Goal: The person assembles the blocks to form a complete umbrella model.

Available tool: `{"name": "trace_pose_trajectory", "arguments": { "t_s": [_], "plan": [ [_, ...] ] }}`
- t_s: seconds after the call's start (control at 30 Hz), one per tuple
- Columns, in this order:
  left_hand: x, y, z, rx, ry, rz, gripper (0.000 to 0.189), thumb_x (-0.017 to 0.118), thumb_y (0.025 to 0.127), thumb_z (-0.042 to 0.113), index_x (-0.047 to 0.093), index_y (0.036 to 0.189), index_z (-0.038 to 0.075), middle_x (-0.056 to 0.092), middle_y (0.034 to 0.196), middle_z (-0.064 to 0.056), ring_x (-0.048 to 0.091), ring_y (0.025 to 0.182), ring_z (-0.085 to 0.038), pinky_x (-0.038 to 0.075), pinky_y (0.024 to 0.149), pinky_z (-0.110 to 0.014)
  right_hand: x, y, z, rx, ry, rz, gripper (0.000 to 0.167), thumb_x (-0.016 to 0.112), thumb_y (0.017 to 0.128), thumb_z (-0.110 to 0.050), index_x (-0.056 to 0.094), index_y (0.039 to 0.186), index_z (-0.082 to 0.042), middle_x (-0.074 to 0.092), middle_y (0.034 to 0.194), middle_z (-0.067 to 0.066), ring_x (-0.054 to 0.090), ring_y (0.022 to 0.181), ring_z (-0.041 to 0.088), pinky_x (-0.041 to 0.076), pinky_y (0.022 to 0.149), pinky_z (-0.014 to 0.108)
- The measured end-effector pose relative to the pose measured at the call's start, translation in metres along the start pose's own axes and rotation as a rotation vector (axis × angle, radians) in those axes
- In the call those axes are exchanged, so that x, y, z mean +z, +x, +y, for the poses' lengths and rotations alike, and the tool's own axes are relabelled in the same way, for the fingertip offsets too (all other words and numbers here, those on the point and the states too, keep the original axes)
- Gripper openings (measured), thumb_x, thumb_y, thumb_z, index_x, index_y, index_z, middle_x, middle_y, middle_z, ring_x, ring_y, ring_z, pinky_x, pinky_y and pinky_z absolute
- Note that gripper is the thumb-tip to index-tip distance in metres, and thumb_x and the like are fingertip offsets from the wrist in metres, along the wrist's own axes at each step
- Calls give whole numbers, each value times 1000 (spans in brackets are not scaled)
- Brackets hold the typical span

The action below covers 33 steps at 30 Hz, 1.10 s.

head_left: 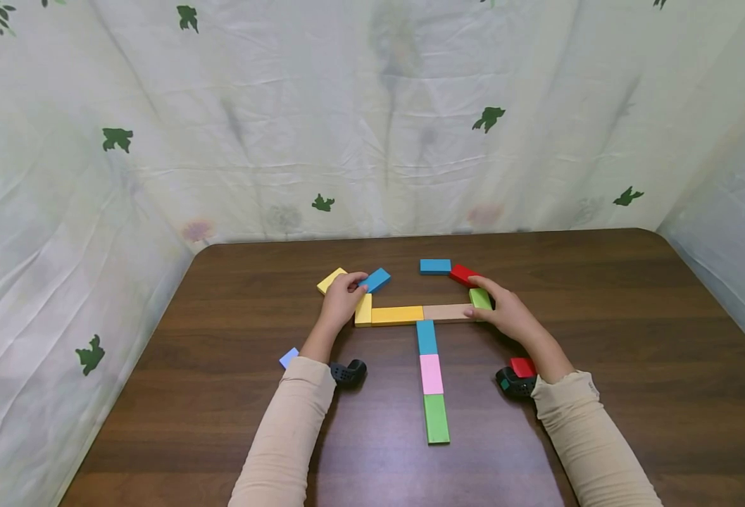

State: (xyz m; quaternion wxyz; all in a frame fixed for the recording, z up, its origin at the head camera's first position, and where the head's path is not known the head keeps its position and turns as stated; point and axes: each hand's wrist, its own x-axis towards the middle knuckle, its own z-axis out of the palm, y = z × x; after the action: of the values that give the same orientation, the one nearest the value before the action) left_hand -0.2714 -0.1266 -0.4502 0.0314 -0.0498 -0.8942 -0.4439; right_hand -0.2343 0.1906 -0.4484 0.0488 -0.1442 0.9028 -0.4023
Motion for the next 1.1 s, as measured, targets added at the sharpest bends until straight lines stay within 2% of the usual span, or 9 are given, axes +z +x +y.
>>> {"name": "trace_pose_trajectory", "arguments": {
  "t_s": [0.27,0.43,0.67,0.93,1.1],
  "plan": [
    [0,0,1,-2,2,-6,28,58,88,10,60,115,3,54,101,-12,47,90,-23,43,80,-33,0,0,0,-6,2,2,71,67,80,-33,34,138,-9,33,138,18,34,120,34,27,96,51],
    [-1,-1,2,19,-9,4,28,58,88,10,60,115,1,54,102,-13,49,92,-23,43,82,-33,0,-1,-1,-8,2,3,71,67,80,-33,34,138,-8,34,137,18,34,119,34,27,96,51],
    [-5,-3,5,79,-35,76,30,58,88,10,58,117,2,54,106,-13,51,95,-23,43,84,-34,0,-1,-2,-7,9,1,70,67,80,-33,34,137,-8,34,137,18,34,118,34,27,96,50],
    [-16,-5,9,172,-88,141,36,61,86,11,54,120,-1,53,112,-18,50,104,-28,39,91,-37,-1,-1,-1,4,1,-4,72,67,80,-35,34,138,-9,33,138,18,34,118,34,27,95,52],
    [-27,-6,7,159,-99,171,40,62,85,13,53,122,1,51,116,-17,48,110,-28,35,95,-37,-1,0,0,2,-4,-1,71,67,80,-34,34,138,-8,35,137,18,36,116,34,28,95,51]
  ]
}}
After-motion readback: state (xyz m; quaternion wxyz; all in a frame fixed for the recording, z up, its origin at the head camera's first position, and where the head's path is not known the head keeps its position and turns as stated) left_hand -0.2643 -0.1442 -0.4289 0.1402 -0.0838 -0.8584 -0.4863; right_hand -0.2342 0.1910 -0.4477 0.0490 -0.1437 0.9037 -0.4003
